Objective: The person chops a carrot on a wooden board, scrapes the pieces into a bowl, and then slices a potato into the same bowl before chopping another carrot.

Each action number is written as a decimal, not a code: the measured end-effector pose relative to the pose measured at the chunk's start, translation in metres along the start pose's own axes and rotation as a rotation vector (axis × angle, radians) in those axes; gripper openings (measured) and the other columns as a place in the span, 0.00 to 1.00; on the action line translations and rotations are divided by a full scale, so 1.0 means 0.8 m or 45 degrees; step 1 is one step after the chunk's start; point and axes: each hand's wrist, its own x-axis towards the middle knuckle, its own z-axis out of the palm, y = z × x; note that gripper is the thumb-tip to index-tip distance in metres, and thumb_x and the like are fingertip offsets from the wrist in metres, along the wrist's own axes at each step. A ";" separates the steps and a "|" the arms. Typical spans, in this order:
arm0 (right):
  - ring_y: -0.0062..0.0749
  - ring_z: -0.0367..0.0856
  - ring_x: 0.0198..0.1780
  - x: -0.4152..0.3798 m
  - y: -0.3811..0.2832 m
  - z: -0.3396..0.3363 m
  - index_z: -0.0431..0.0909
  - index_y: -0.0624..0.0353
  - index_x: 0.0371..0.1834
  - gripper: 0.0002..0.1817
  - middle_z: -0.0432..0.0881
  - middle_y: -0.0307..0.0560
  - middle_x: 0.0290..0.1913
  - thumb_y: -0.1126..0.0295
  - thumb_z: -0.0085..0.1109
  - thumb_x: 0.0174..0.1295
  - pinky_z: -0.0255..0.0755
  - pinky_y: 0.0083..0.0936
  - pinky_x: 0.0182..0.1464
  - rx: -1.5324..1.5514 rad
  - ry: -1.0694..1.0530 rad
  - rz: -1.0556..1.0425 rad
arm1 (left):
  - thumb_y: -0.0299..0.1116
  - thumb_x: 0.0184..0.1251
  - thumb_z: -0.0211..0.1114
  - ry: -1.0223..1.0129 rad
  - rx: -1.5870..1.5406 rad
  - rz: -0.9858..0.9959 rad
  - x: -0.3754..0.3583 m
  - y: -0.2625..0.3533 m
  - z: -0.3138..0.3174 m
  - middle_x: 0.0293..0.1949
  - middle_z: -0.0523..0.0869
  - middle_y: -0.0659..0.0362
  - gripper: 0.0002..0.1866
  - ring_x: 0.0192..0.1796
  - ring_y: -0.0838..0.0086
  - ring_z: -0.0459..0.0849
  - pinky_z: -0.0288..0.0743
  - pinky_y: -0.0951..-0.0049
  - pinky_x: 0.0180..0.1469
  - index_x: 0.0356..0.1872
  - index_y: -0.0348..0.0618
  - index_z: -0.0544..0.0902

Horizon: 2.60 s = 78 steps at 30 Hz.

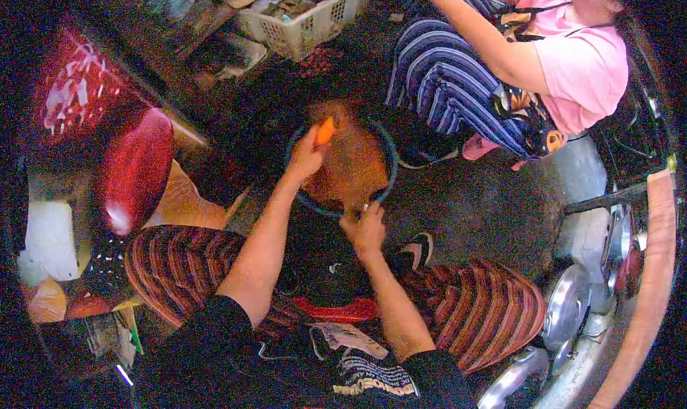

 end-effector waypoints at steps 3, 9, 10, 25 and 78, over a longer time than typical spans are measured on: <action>0.60 0.74 0.44 -0.021 -0.006 0.015 0.58 0.66 0.49 0.40 0.70 0.65 0.45 0.56 0.73 0.38 0.71 0.45 0.43 0.033 -0.039 0.022 | 0.36 0.56 0.58 -0.180 0.123 -0.025 -0.006 -0.002 0.009 0.49 0.77 0.42 0.26 0.52 0.50 0.74 0.68 0.56 0.52 0.57 0.43 0.67; 0.62 0.72 0.44 -0.043 0.003 0.028 0.60 0.63 0.49 0.34 0.66 0.62 0.46 0.57 0.69 0.45 0.70 0.45 0.41 0.213 -0.013 -0.149 | 0.40 0.56 0.56 -0.196 0.251 0.070 -0.026 -0.049 0.025 0.53 0.74 0.43 0.26 0.54 0.48 0.73 0.67 0.55 0.55 0.57 0.45 0.68; 0.62 0.72 0.44 -0.043 0.007 0.028 0.60 0.63 0.49 0.34 0.66 0.62 0.46 0.57 0.69 0.45 0.70 0.45 0.41 0.214 -0.018 -0.147 | 0.40 0.56 0.56 -0.199 0.253 0.065 -0.031 -0.047 0.023 0.53 0.74 0.43 0.26 0.54 0.48 0.73 0.67 0.55 0.55 0.57 0.45 0.68; 0.64 0.76 0.33 0.024 -0.007 0.009 0.68 0.67 0.37 0.15 0.77 0.69 0.28 0.62 0.46 0.63 0.69 0.51 0.34 0.134 -0.055 -0.025 | 0.43 0.63 0.53 -0.064 0.704 0.127 -0.071 -0.021 0.054 0.54 0.69 0.44 0.19 0.58 0.51 0.65 0.55 0.46 0.56 0.52 0.46 0.73; 0.63 0.77 0.33 0.023 0.004 0.003 0.70 0.66 0.40 0.17 0.78 0.68 0.27 0.60 0.46 0.62 0.71 0.51 0.37 0.005 -0.196 0.012 | 0.39 0.51 0.64 -0.241 0.380 -0.199 -0.041 -0.050 0.070 0.57 0.70 0.50 0.23 0.62 0.52 0.61 0.51 0.47 0.61 0.49 0.44 0.73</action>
